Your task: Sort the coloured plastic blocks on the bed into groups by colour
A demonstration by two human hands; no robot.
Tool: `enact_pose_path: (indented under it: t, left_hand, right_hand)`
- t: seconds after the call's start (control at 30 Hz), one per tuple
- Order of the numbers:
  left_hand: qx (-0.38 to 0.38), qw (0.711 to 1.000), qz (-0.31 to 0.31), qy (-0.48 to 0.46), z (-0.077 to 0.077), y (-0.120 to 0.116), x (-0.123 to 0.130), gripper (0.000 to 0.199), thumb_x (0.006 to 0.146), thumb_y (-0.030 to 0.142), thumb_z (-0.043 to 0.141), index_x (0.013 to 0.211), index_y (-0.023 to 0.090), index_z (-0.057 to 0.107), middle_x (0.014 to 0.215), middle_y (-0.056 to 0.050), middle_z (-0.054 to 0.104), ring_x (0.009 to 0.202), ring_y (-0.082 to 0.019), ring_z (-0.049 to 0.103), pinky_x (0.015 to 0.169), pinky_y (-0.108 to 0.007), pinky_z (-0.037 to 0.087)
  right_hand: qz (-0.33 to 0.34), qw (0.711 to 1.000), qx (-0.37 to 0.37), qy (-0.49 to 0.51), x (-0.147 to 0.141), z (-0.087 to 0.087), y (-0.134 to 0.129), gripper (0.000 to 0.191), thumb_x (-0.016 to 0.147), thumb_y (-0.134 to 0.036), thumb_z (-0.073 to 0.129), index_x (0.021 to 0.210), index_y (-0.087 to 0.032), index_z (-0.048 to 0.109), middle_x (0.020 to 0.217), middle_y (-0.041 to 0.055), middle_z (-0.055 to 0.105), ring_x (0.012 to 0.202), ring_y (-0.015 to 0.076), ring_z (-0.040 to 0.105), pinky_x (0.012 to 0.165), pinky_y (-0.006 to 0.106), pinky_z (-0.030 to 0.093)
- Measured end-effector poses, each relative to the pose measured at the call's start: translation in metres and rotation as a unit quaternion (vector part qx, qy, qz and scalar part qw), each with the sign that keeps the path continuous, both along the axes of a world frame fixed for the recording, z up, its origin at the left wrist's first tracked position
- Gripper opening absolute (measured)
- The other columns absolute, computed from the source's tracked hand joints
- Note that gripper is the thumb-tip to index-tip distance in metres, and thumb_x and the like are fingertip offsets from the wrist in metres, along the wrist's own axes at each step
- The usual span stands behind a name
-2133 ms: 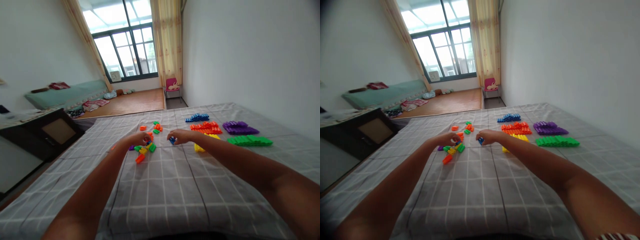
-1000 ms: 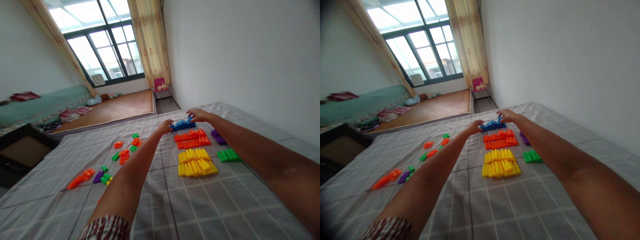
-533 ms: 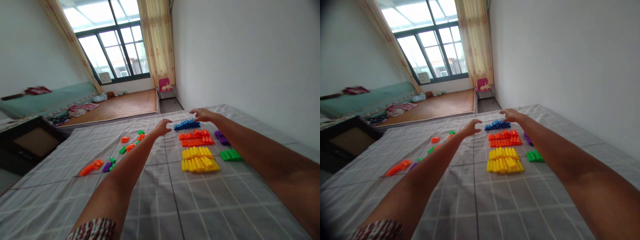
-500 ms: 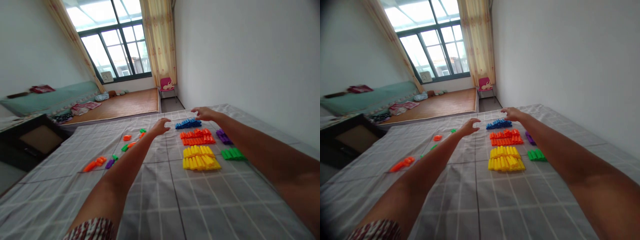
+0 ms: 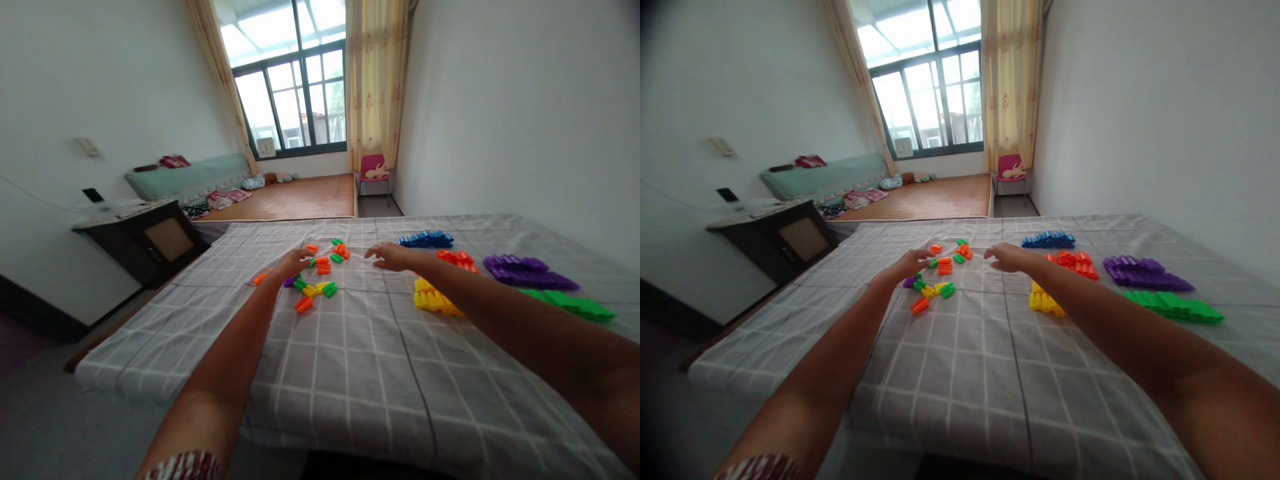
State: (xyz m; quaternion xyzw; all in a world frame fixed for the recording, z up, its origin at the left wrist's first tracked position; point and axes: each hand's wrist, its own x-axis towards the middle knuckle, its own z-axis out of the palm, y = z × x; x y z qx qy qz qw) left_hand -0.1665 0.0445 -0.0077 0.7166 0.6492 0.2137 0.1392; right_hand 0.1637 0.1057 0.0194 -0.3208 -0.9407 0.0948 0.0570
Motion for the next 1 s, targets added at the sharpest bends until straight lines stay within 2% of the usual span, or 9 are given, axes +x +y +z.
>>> enact_pose_path:
  t: [0.13,0.23,0.43,0.53,0.63,0.73,0.8,0.9,1.0]
  left_hand:
    - [0.037,0.999,-0.027,0.024,-0.017,-0.001,0.014,0.041,0.082,0.016,0.054,0.121,0.021,0.064,0.126,-0.006,0.064,0.119,-0.021,0.057,0.105,-0.034,0.042]
    - [0.033,0.996,-0.068,0.054,-0.025,0.003,0.022,0.048,0.079,0.010,0.051,0.125,0.019,0.061,0.125,-0.007,0.065,0.118,-0.021,0.057,0.105,-0.033,0.041]
    - [0.082,0.993,-0.051,0.070,-0.036,-0.002,0.018,0.039,0.080,0.022,0.057,0.118,0.019,0.065,0.112,-0.009,0.068,0.108,-0.022,0.059,0.095,-0.033,0.045]
    - [0.073,0.995,-0.036,0.051,-0.036,-0.007,0.011,0.026,0.077,0.024,0.060,0.101,0.019,0.070,0.095,-0.006,0.069,0.090,-0.019,0.062,0.082,-0.029,0.048]
    - [0.077,0.996,-0.035,0.003,-0.031,-0.008,0.007,0.018,0.074,0.019,0.060,0.089,0.017,0.070,0.088,-0.005,0.068,0.082,-0.017,0.061,0.077,-0.028,0.047]
    - [0.075,0.989,-0.031,-0.124,-0.027,-0.008,0.009,0.013,0.074,0.018,0.061,0.084,0.014,0.068,0.078,-0.004,0.065,0.075,-0.016,0.060,0.076,-0.029,0.047]
    - [0.037,0.958,-0.028,-0.282,-0.024,-0.009,0.014,0.014,0.077,0.022,0.062,0.087,0.013,0.066,0.075,-0.002,0.063,0.070,-0.014,0.059,0.072,-0.028,0.048]
    - [-0.033,0.862,-0.021,-0.505,-0.021,-0.011,0.022,0.022,0.077,0.028,0.067,0.091,0.012,0.061,0.075,-0.002,0.063,0.065,-0.010,0.059,0.068,-0.025,0.048]
    - [-0.065,0.798,-0.015,-0.599,-0.020,-0.015,0.028,0.028,0.071,0.029,0.075,0.087,0.012,0.059,0.071,0.000,0.062,0.063,-0.008,0.060,0.067,-0.023,0.049]
  right_hand:
    - [0.021,0.999,0.027,-0.019,-0.055,-0.014,0.003,0.050,0.078,-0.029,0.066,0.128,-0.027,0.060,0.120,0.0080,0.067,0.106,0.0244,0.062,0.095,0.036,0.045]
    - [-0.022,0.999,0.045,-0.023,-0.085,-0.025,0.017,0.054,0.079,-0.026,0.065,0.132,-0.029,0.057,0.127,0.0085,0.063,0.115,0.0259,0.058,0.098,0.037,0.043]
    - [-0.090,0.992,0.064,-0.061,-0.113,-0.043,0.042,0.045,0.084,-0.019,0.056,0.129,-0.023,0.059,0.133,0.0088,0.059,0.121,0.0238,0.054,0.096,0.030,0.043]
    - [-0.103,0.989,0.057,-0.092,-0.115,-0.036,0.043,0.032,0.085,-0.025,0.057,0.114,-0.018,0.068,0.116,0.0110,0.068,0.107,0.0247,0.062,0.086,0.029,0.047]
    - [-0.098,0.992,0.013,-0.081,-0.113,-0.019,0.037,0.030,0.087,-0.032,0.056,0.111,-0.019,0.069,0.103,0.0077,0.072,0.092,0.0210,0.066,0.076,0.026,0.048]
    - [-0.085,0.995,-0.035,-0.049,-0.111,-0.006,0.027,0.027,0.088,-0.033,0.056,0.105,-0.019,0.071,0.096,0.0056,0.073,0.084,0.0186,0.066,0.073,0.026,0.049]
    - [-0.068,0.997,-0.030,0.001,-0.112,-0.004,0.019,0.026,0.084,-0.026,0.060,0.106,-0.019,0.069,0.104,0.0065,0.071,0.085,0.0182,0.066,0.076,0.028,0.049]
    - [0.006,0.992,-0.037,0.122,-0.118,-0.011,0.005,0.054,0.074,-0.017,0.068,0.126,-0.022,0.058,0.126,0.0085,0.062,0.096,0.0185,0.065,0.083,0.031,0.051]
    - [0.077,0.975,-0.018,0.209,-0.124,-0.021,-0.006,0.065,0.070,-0.018,0.071,0.132,-0.023,0.052,0.132,0.0099,0.057,0.114,0.0227,0.057,0.096,0.039,0.047]
